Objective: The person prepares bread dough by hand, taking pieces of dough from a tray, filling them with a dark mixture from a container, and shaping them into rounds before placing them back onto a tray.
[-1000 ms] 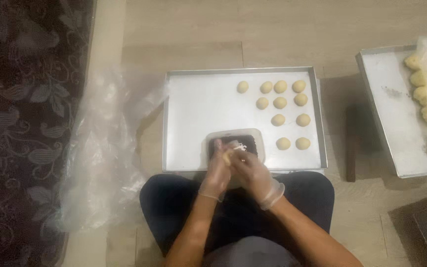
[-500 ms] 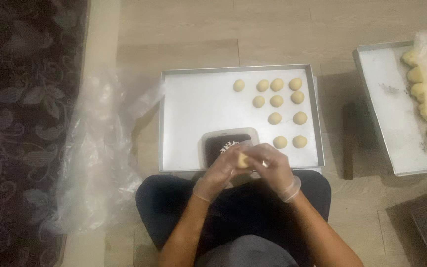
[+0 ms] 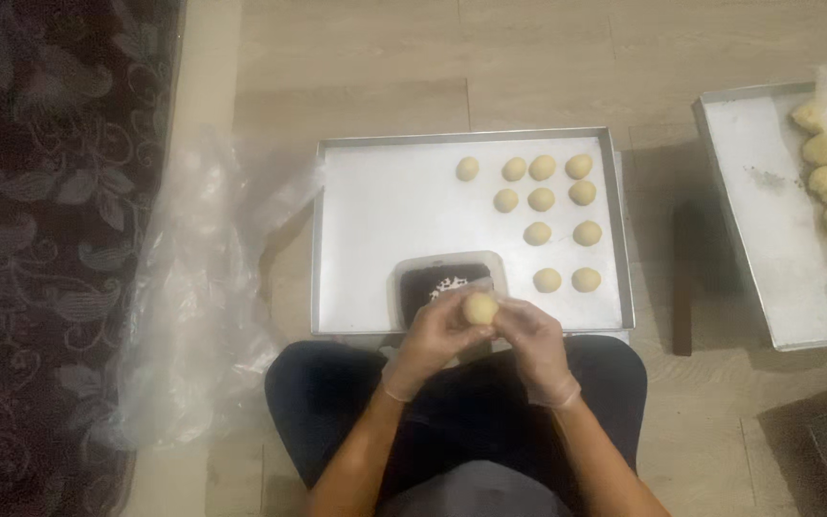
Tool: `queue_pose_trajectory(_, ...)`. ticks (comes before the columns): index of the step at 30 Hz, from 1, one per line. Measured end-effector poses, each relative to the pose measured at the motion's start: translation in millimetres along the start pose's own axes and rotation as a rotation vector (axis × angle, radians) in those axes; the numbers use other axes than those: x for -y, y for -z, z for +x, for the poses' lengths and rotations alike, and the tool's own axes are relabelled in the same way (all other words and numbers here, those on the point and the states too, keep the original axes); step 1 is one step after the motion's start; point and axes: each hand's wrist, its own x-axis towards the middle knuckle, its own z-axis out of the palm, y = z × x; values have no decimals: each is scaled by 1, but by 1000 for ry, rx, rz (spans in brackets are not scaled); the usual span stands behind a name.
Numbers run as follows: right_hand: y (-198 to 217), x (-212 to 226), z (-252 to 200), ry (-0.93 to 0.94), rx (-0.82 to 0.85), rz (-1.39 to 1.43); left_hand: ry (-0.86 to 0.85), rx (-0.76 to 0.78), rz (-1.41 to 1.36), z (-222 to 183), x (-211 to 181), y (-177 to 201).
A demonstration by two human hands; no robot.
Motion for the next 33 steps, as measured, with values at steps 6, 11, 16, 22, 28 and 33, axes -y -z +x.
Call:
queue_pose_trajectory(6, 27, -57, 23, 74, -94, -53, 19, 155, 5, 28, 32, -18)
queue_pose_trajectory(11, 58, -29, 19, -160, -356, 71, 125, 21, 320, 108, 109, -60)
queue_pose_trajectory(16, 122, -29, 9, -152, -446, 114, 77, -66, 666, 194, 213, -101)
queue_pose_trajectory(22, 196, -27, -13, -117, -528, 27, 475, 386, 1108, 203, 208, -96)
queue_pose_trajectory(28, 294, 30, 52, 158, -662, -391, 372, 49, 683, 147, 111, -50)
queue_pose_trajectory(33, 333, 88, 123, 241, -763, -1052, 422, -8, 494, 115, 101, -13)
